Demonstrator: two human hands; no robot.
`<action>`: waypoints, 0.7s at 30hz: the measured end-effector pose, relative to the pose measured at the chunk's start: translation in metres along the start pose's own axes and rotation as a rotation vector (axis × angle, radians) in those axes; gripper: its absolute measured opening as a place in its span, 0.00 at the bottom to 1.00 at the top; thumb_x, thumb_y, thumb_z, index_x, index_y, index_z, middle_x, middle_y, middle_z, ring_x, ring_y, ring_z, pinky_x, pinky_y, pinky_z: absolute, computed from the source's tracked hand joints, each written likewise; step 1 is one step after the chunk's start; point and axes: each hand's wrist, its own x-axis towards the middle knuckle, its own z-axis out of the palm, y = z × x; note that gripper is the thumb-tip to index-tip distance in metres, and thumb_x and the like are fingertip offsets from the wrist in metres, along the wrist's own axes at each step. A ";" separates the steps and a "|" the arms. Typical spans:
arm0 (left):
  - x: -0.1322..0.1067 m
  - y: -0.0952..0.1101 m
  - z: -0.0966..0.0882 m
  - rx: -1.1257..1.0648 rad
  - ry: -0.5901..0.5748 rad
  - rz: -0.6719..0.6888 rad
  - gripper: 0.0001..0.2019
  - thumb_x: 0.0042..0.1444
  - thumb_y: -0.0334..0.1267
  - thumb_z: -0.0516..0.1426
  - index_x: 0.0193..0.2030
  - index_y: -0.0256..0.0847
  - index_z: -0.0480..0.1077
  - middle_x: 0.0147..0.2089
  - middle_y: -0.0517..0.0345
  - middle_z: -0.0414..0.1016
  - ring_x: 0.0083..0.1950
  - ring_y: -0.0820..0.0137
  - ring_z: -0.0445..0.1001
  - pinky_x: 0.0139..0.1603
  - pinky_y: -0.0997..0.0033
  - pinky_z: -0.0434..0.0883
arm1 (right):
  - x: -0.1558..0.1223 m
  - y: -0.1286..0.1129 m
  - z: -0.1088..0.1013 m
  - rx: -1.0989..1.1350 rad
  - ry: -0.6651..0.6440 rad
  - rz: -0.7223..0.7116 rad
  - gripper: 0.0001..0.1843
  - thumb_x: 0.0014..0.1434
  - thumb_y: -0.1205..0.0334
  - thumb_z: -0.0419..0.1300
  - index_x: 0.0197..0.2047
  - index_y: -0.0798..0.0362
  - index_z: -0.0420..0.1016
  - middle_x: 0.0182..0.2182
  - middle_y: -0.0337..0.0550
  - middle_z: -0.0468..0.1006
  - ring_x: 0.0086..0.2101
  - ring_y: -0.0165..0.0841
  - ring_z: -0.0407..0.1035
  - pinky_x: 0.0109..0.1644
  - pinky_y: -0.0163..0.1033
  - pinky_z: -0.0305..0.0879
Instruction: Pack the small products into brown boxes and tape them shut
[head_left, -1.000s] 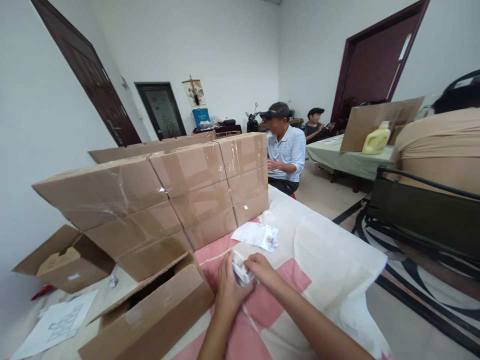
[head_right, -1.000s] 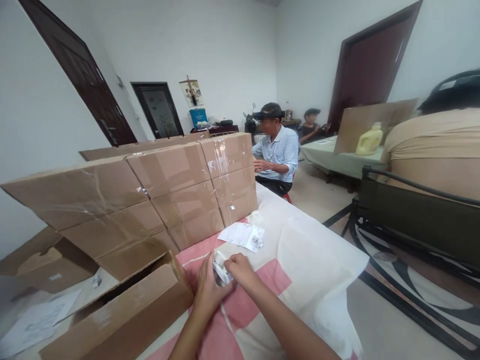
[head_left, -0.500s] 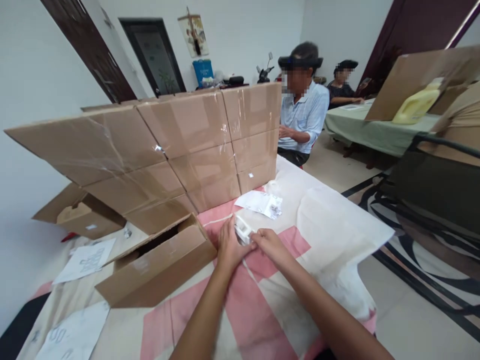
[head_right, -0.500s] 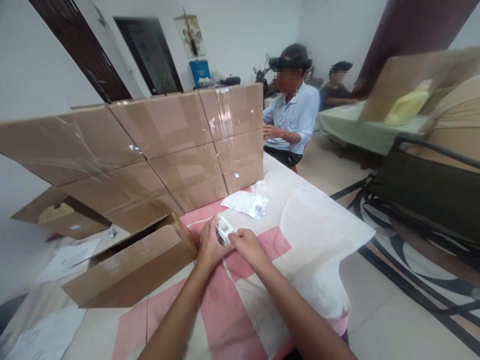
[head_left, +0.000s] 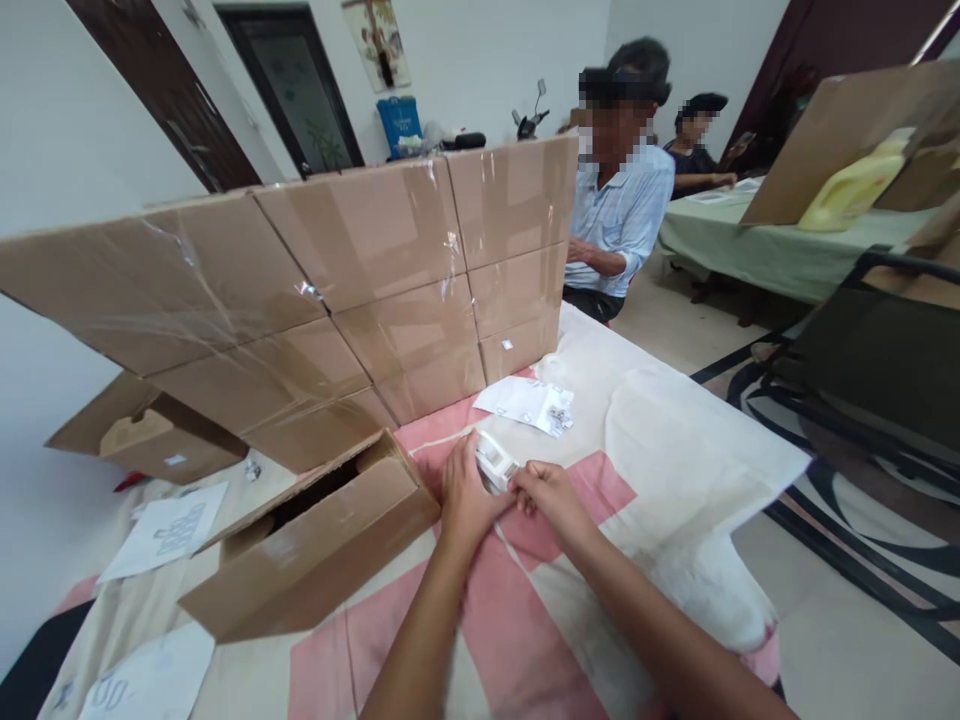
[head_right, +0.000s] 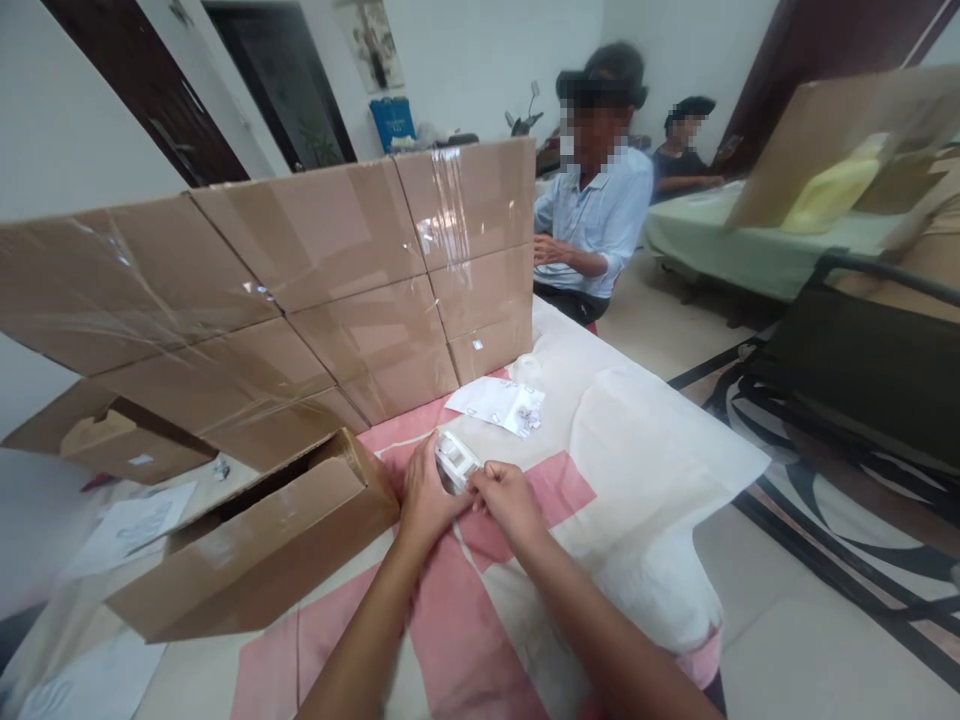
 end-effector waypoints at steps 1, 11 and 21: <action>0.000 0.000 0.001 -0.004 0.008 0.004 0.49 0.43 0.44 0.68 0.71 0.39 0.54 0.67 0.36 0.66 0.69 0.45 0.65 0.68 0.44 0.64 | -0.001 0.002 0.001 0.004 0.008 0.008 0.13 0.46 0.52 0.59 0.19 0.50 0.64 0.13 0.35 0.69 0.16 0.25 0.59 0.22 0.33 0.51; 0.001 -0.013 0.013 -0.031 0.051 0.042 0.45 0.44 0.43 0.67 0.68 0.39 0.55 0.65 0.36 0.68 0.67 0.44 0.68 0.65 0.40 0.66 | 0.007 0.015 0.005 0.074 0.045 -0.005 0.08 0.44 0.57 0.54 0.19 0.51 0.67 0.07 0.31 0.61 0.10 0.23 0.48 0.18 0.32 0.39; 0.000 -0.020 0.020 -0.031 0.092 0.087 0.42 0.46 0.44 0.67 0.67 0.38 0.57 0.65 0.36 0.69 0.66 0.45 0.69 0.64 0.42 0.68 | 0.016 0.022 0.002 0.094 -0.002 -0.085 0.09 0.43 0.56 0.54 0.16 0.50 0.65 0.06 0.29 0.56 0.09 0.23 0.45 0.17 0.33 0.35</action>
